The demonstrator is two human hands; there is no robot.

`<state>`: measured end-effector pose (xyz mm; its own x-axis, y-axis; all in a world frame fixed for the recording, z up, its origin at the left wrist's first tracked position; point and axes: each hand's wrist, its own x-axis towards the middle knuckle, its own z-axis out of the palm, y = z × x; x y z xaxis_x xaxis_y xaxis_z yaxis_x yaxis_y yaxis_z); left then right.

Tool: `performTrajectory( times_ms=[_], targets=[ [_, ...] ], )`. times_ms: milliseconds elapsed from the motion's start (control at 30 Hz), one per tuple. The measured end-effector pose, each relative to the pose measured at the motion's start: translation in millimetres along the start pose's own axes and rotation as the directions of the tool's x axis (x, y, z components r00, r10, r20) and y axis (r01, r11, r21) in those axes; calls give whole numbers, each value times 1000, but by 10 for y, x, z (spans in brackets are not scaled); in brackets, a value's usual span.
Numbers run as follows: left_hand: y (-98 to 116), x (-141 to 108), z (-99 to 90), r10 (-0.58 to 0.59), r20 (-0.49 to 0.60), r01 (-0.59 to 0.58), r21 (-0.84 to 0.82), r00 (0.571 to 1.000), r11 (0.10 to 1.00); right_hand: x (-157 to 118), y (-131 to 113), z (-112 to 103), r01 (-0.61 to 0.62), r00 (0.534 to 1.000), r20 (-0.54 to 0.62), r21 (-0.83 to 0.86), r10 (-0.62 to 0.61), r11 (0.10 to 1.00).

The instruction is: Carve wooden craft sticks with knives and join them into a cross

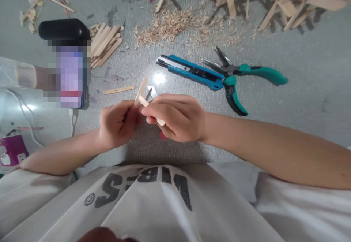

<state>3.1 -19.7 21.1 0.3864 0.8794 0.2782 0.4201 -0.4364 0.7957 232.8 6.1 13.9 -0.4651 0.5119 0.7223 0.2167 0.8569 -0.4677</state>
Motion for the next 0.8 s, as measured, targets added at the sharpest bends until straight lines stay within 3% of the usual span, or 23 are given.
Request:
performTrajectory(
  times_ms=[167,333,467,633,800],
  targets=[
    [-4,28,-22,-95,16,96,-29,995,995,-4,56,19,2,998,-61,-15,-3,1000],
    [-103,70,-19,-244,-131,217,-187,961,958,-13,57,4,-257,966,-54,-40,255,966],
    [-152,78,-19,-187,-221,158,-143,957,977,-50,48,32,-378,925,-2,-120,381,918],
    [-98,70,-26,-5,-210,-22,-130,978,991,-71,63,45,-262,942,177,-147,286,954],
    [-89,77,-36,3,-164,-24,-126,986,992,-85,98,49,-166,966,166,-183,197,969]
  ],
)
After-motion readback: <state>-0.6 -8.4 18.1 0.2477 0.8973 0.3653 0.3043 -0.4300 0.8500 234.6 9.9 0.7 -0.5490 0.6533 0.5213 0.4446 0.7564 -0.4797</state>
